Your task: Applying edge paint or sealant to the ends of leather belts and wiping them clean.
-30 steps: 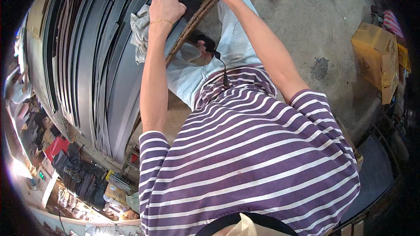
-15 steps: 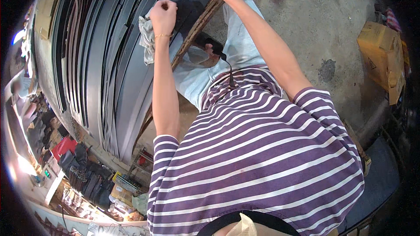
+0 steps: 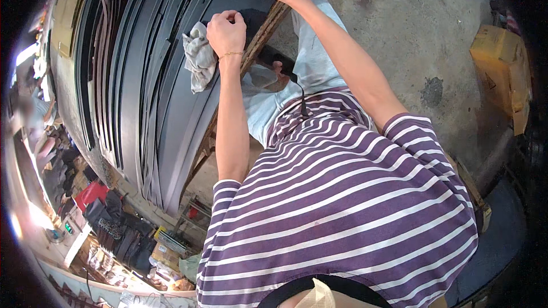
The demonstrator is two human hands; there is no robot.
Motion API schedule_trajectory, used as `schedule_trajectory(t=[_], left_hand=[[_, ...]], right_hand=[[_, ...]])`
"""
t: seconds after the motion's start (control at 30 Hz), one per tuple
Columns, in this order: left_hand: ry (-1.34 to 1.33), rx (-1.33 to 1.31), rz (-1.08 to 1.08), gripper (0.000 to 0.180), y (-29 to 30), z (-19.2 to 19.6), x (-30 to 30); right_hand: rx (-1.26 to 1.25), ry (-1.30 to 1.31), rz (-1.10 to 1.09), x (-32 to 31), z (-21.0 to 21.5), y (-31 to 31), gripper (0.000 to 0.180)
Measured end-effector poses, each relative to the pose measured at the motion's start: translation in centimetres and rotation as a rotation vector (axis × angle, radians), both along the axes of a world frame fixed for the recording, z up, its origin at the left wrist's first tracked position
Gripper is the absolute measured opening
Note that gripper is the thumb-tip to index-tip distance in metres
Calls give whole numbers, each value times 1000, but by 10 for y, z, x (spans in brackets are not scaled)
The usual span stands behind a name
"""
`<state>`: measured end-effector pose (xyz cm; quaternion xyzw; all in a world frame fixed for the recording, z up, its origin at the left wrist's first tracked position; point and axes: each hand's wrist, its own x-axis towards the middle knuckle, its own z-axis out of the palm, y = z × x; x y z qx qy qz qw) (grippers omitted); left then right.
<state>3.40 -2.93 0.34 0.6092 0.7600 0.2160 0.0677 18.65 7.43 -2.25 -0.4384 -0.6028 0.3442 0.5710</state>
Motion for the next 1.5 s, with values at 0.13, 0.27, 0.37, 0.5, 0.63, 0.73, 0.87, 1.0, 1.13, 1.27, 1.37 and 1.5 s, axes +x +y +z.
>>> schedule_trajectory(t=[0.13,0.27,0.37,0.5,0.63,0.73,0.87,1.0,1.13,1.27,1.37,1.5], left_hand=[[350,125,-158,19,2,5,11],[330,107,-143,18,4,-12,9],[19,187,-32,13,-3,-14,6],[-318,230,187,15,-21,-19,-8],[-250,134,130,20,-20,-5,6],[-53,86,70,20,-8,-3,0],[-144,18,23,16,1,-3,1],[-79,-15,-2,14,2,-2,5],[191,119,-117,14,3,-7,15],[408,-25,-144,17,7,-9,17],[362,27,-101,19,12,-16,13],[-282,74,231,21,10,-8,-5]], right_hand=[[16,30,4,2,-2,0,8],[11,52,33,-1,4,-1,8],[-1,66,16,0,4,-3,8],[-4,68,40,1,2,-2,9],[-15,49,44,4,3,-2,8],[-14,55,46,1,3,-2,8],[-9,39,51,2,3,-2,9],[14,35,27,2,-1,-1,9],[17,44,18,1,-2,-1,9],[17,46,32,-1,0,-3,9],[90,-55,18,-1,-17,3,17],[42,-44,21,0,-16,0,16]])
